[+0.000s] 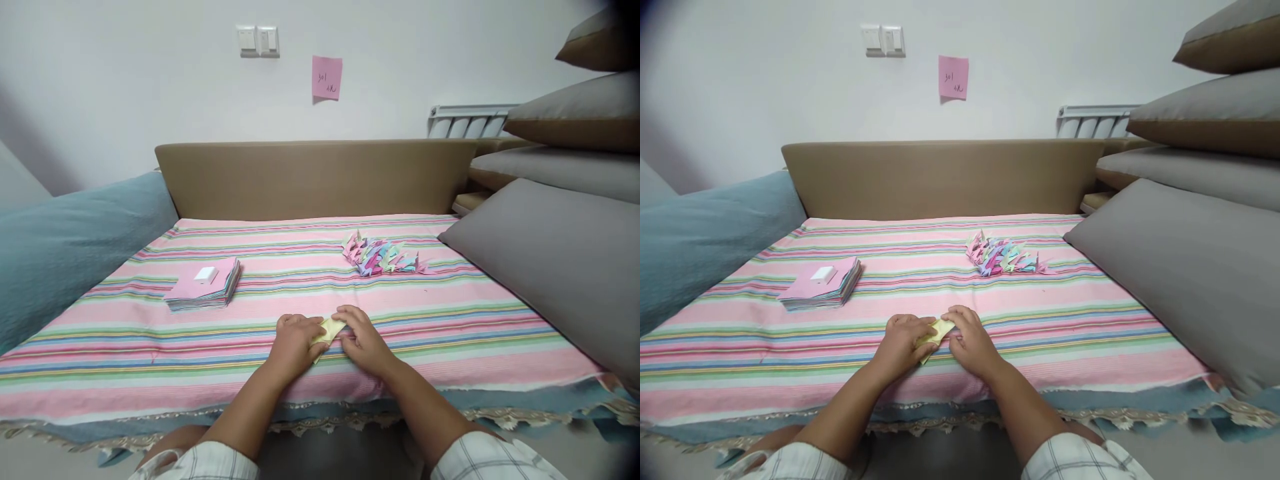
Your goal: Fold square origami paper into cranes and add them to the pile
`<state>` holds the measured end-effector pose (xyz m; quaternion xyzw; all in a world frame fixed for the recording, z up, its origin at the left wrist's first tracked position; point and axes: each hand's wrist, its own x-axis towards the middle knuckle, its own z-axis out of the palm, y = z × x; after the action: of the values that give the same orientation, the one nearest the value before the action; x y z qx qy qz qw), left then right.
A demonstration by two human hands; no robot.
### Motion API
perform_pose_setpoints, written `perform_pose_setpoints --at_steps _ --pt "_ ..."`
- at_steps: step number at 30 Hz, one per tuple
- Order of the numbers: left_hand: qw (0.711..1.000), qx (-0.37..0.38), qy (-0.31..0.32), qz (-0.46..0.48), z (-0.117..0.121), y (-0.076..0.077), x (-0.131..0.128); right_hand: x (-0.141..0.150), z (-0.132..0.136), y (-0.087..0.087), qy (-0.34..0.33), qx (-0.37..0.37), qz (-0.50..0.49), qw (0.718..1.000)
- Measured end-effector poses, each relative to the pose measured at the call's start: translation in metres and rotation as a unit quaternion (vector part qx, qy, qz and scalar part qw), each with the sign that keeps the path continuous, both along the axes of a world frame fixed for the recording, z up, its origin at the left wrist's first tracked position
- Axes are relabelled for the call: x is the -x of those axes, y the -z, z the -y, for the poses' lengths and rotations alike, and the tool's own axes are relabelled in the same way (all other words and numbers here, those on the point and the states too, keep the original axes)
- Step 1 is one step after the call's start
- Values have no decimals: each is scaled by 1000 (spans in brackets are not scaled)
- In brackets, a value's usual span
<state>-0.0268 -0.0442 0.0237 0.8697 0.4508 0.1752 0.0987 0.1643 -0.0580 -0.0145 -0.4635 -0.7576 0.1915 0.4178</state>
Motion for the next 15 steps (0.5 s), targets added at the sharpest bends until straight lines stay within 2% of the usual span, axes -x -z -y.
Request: perform_pose_setpoints --at_steps 6,15 --pt "999 -7 18 -34 -3 -4 -4 -7 -3 -7 -44 54 46 996" --pt "1000 15 9 -17 -6 -1 -1 -10 -5 -12 -82 101 60 990"
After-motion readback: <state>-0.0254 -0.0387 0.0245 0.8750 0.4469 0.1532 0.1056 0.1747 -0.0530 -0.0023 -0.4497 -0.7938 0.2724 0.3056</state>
